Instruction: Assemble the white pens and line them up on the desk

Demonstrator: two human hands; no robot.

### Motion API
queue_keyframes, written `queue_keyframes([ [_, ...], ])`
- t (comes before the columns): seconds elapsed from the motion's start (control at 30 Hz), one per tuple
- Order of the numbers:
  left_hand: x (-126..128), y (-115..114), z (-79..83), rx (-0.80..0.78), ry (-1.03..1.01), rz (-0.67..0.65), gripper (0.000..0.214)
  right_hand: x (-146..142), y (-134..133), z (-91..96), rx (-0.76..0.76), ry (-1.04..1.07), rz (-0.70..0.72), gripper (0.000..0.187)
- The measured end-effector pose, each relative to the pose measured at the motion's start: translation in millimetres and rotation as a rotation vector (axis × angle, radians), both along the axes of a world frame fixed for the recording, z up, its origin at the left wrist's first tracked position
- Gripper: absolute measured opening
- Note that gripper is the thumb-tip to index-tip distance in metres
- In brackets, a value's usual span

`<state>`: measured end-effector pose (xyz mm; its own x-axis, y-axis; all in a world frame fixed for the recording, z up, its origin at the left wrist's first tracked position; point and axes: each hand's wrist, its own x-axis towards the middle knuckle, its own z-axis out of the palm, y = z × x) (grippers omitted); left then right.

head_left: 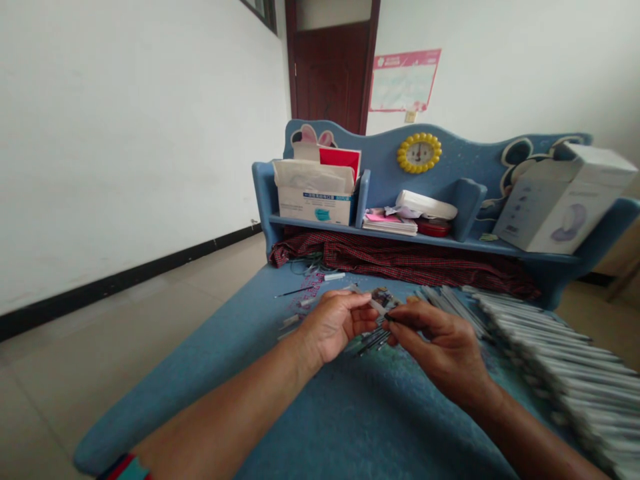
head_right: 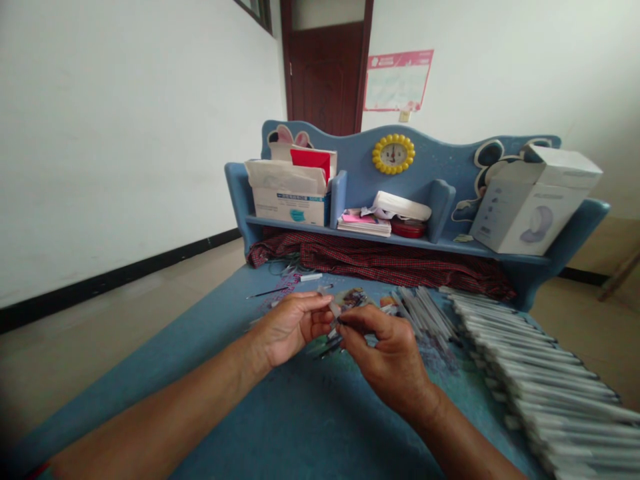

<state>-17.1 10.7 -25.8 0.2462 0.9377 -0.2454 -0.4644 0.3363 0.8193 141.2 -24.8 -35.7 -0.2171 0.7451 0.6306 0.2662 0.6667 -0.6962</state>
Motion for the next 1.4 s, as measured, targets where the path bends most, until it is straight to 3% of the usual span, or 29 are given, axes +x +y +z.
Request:
queue_keyframes([
  [0.27,-1,0,0.0,0.01,-0.003,0.002,0.009,2,2,-3.5,0.05,-0.031,-0.047,0.009],
  [0.5,0,0,-0.1,0.058,-0.025,0.035,0.008,8,5,-6.0,0.495,-0.33,-0.247,0.014],
  [0.63,1,-1,-0.6,0.102,-0.015,0.065,0.005,11,7,-7.6,0.574,-0.453,-0.303,0.015],
  [1.03,3,-3,-0.5,0.192,0.045,0.071,0.005,10,5,-6.8,0.5,-0.563,-0.333,0.018],
  [1.1,3,-5,1.2,0.2,0.058,0.079,0.006,9,5,-7.9,0.418,-0.544,-0.341,0.021],
  [1.27,5,-7,3.7,0.233,0.101,0.08,0.008,9,6,-9.1,0.007,-0.397,-0.261,0.034],
  [1.4,5,-6,3.8,0.238,0.104,0.098,0.007,12,5,-6.3,-0.071,-0.37,-0.233,0.019],
])
